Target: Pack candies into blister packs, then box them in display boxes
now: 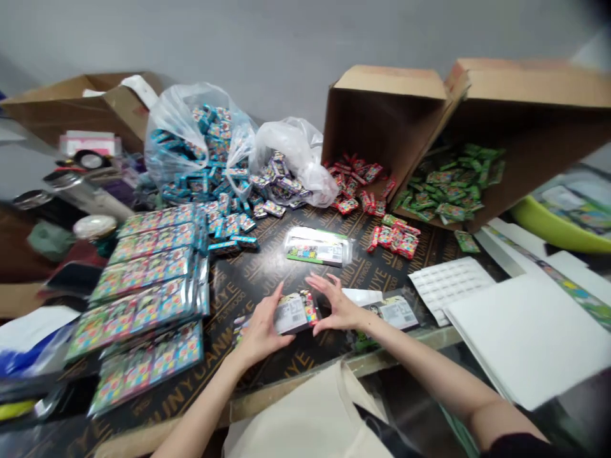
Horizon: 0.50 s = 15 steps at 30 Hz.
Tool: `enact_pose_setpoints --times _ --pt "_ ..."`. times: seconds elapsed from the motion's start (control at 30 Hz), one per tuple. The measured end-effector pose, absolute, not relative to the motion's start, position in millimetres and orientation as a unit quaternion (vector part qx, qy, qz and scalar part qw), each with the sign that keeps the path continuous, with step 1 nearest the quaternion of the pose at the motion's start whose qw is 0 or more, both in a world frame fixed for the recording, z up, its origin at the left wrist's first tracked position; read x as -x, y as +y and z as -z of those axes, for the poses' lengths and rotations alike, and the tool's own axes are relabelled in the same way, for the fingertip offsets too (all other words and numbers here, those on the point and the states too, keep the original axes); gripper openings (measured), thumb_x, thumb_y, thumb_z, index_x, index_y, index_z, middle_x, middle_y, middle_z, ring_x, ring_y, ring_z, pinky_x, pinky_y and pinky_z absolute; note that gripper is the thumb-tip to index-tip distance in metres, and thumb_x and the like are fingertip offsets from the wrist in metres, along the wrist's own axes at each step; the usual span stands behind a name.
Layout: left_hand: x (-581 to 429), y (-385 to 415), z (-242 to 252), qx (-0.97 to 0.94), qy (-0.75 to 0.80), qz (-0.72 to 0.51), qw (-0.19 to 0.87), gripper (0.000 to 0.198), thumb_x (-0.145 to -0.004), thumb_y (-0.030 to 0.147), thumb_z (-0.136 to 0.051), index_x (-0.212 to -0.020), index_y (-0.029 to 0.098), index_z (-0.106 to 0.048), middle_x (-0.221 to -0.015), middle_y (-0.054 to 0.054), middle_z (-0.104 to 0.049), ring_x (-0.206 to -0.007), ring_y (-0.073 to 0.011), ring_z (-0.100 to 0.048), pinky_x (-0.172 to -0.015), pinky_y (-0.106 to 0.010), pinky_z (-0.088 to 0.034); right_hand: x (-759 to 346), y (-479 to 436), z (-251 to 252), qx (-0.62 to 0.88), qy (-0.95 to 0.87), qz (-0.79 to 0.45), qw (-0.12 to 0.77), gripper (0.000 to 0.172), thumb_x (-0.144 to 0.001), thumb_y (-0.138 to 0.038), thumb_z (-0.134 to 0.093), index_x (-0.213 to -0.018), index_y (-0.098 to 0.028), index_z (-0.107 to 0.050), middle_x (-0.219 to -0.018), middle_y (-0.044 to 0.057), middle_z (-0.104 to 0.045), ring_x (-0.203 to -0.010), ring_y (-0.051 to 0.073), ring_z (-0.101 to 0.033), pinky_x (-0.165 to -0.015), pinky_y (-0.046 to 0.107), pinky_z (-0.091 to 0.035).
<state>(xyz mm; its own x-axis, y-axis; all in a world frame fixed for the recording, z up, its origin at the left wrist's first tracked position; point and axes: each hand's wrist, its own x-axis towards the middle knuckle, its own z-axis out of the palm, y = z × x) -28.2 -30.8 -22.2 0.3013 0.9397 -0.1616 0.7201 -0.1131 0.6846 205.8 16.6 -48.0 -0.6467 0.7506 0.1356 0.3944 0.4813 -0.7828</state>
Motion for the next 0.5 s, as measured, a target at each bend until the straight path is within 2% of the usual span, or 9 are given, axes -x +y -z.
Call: enact_pose_setpoints --times 0.07,0.2,0.3,0.37,0.43,0.5 --pt "27 -26 26 -0.719 0.591 -0.171 0.324 0.1 -0.062 0.03 -0.066 -0.14 0.021 -0.005 -0.118 -0.009 -0.048 -0.107 -0.0242 -0.049 -0.093 -0.039 -0.038 -204 11 44 0.378 -0.818 -0.354 0.25 0.094 -0.062 -0.06 -0.063 -0.136 -0.02 -0.021 -0.129 0.014 -0.047 -0.126 0.026 -0.032 -0.104 0.047 -0.004" --pt "26 -16 43 -0.731 0.598 -0.156 0.288 0.097 -0.064 0.034 -0.064 -0.14 0.021 -0.006 -0.114 -0.008 -0.051 -0.104 -0.0249 -0.051 -0.09 -0.04 -0.04 -221 34 42 0.362 -0.839 -0.334 0.233 0.063 -0.083 -0.049 -0.045 -0.137 -0.025 -0.021 -0.122 0.006 -0.054 -0.122 0.018 -0.039 -0.105 0.041 -0.007" --pt "28 -17 57 -0.773 0.569 -0.106 0.258 0.093 -0.065 0.034 -0.062 -0.14 0.022 -0.009 -0.114 -0.009 -0.051 -0.103 -0.0262 -0.051 -0.087 -0.041 -0.041 -281 96 42 0.571 -0.752 -0.18 0.276 0.052 -0.085 -0.045 -0.041 -0.132 -0.024 -0.032 -0.132 0.009 -0.043 -0.125 0.022 -0.032 -0.103 0.042 -0.014" --pt "32 -22 66 -0.797 0.552 -0.084 0.232 0.088 -0.067 0.034 -0.061 -0.139 0.025 -0.012 -0.117 -0.01 -0.05 -0.104 -0.0268 -0.05 -0.085 -0.041 -0.042 -338 146 45 0.733 -0.629 -0.065 0.253 0.056 -0.083 -0.043 -0.045 -0.132 -0.02 -0.032 -0.139 0.015 -0.029 -0.129 0.027 -0.021 -0.099 0.046 -0.019" --pt "38 -28 74 -0.812 0.541 -0.08 0.205 0.083 -0.069 0.034 -0.06 -0.139 0.028 -0.015 -0.121 -0.009 -0.048 -0.106 -0.0269 -0.049 -0.086 -0.041 -0.042 -393 188 52 0.819 -0.546 -0.017 0.176 0.068 -0.077 -0.038 -0.054 -0.135 -0.018 -0.025 -0.142 0.02 -0.016 -0.13 0.035 -0.015 -0.094 0.052 -0.023" --pt "45 -32 85 -0.82 0.533 -0.087 0.188 0.081 -0.069 0.035 -0.06 -0.138 0.031 -0.017 -0.122 -0.008 -0.049 -0.107 -0.0267 -0.049 -0.088 -0.04 -0.041 -434 218 59 0.84 -0.533 -0.013 0.095 0.07 -0.076 -0.028 -0.056 -0.136 -0.018 -0.022 -0.142 0.023 -0.013 -0.127 0.038 -0.02 -0.091 0.052 -0.027"
